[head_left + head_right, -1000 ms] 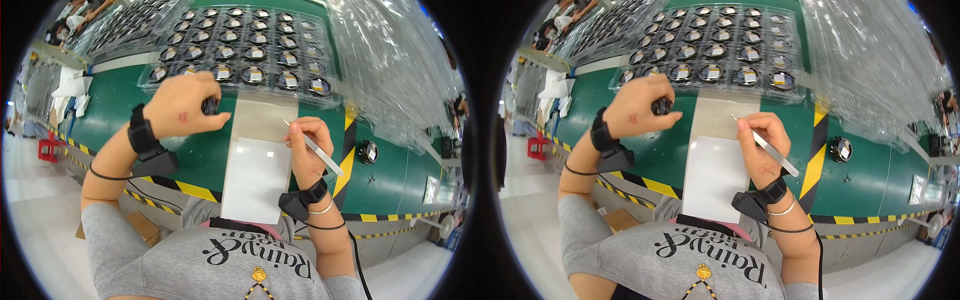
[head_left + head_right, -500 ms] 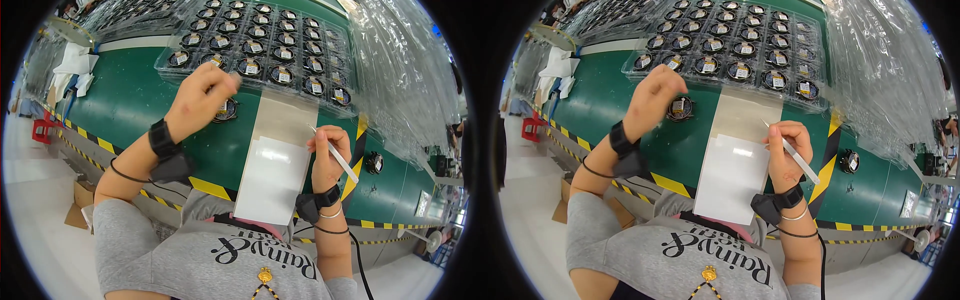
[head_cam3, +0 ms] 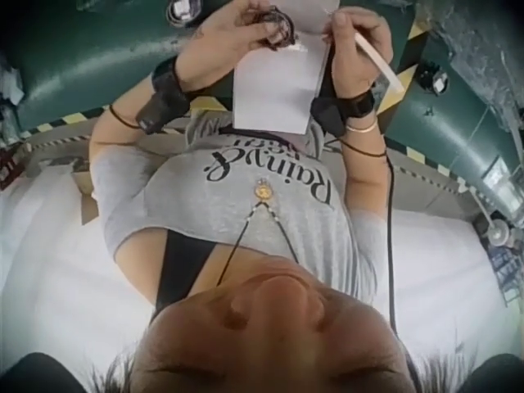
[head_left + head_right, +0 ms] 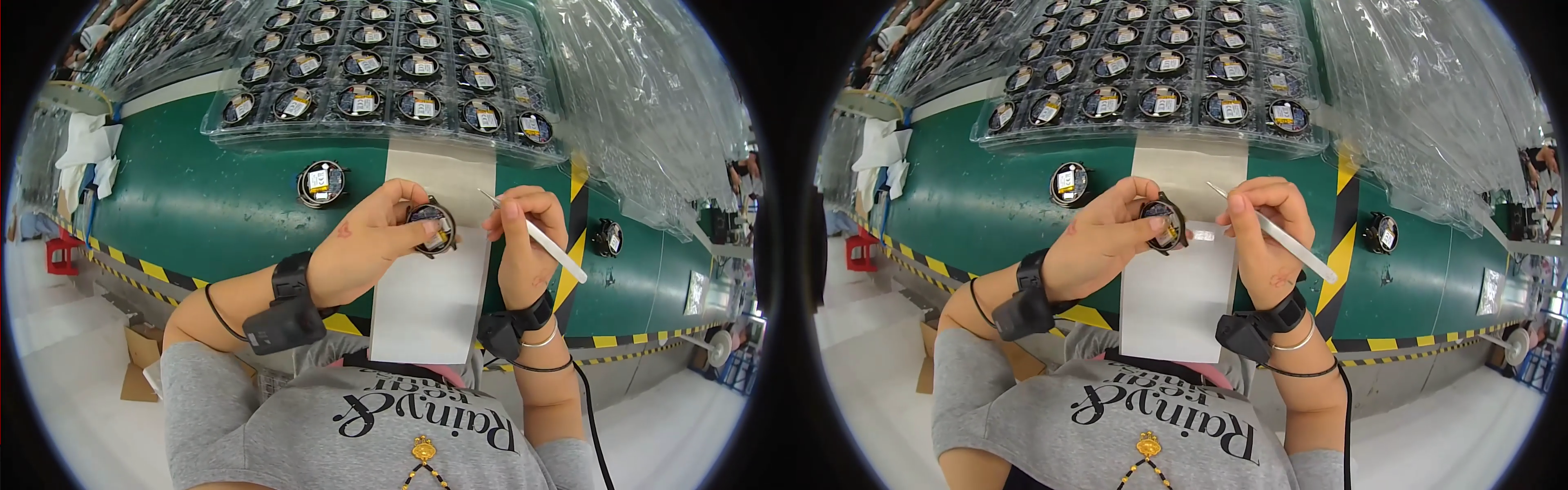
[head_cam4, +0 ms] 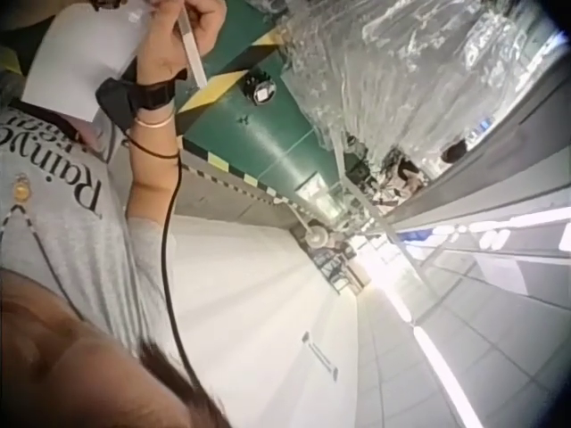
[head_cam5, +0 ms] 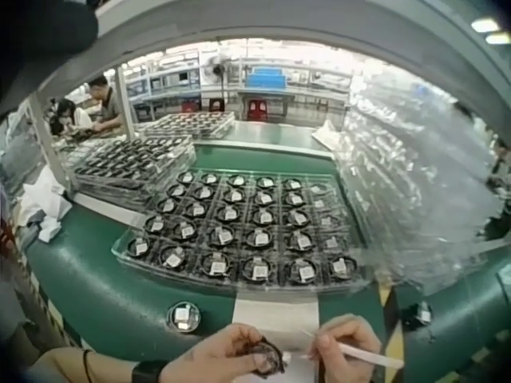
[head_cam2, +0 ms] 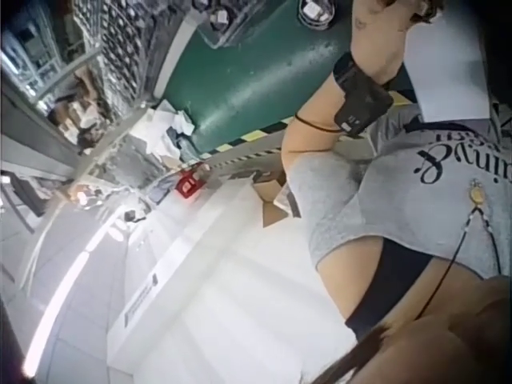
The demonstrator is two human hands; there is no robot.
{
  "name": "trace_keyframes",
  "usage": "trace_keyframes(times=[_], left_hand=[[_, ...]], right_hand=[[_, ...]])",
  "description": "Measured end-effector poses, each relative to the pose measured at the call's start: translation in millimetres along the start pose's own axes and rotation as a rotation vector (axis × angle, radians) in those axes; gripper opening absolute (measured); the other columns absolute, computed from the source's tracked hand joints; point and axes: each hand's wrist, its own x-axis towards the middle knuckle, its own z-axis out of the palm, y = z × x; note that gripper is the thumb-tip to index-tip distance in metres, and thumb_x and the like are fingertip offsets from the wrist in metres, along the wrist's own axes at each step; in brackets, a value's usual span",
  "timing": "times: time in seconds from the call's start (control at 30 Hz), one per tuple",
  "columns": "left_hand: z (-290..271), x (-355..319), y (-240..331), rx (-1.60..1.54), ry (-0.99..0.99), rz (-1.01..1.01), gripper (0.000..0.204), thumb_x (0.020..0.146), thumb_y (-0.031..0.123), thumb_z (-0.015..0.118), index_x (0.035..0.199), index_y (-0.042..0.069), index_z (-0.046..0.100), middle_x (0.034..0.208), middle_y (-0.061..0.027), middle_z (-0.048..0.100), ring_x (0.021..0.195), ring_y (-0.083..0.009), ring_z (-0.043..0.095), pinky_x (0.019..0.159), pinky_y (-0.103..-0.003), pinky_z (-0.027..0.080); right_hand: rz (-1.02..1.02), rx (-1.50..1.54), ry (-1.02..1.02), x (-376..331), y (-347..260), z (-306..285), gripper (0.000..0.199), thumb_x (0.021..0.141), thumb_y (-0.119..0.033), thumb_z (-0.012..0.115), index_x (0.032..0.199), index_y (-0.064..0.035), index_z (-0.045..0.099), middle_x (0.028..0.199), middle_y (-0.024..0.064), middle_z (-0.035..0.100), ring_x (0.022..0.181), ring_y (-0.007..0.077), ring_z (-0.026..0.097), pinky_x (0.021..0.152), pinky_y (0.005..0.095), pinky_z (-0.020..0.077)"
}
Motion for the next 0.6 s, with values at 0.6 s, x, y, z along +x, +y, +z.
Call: trace_keyframes(times=[0.6], left_hand=[[-6,4,16,0.178,-0.043,-0.038,0.030,0.094,0.009,0.051,0.122,0.000,0.050,0.096,-0.0036,0.062,0.075,-0.0051,0.054,0.060,-0.020,0.047]], right_hand=[[-0.100,-0.117,-0.240,-4,-1,0,0.024,0.074,0.000,0.074,0.084,-0.0044,0.053,0.088,0.0117,0.061,0.072,0.0141,0.061,0.062,0.0233,0.0491]])
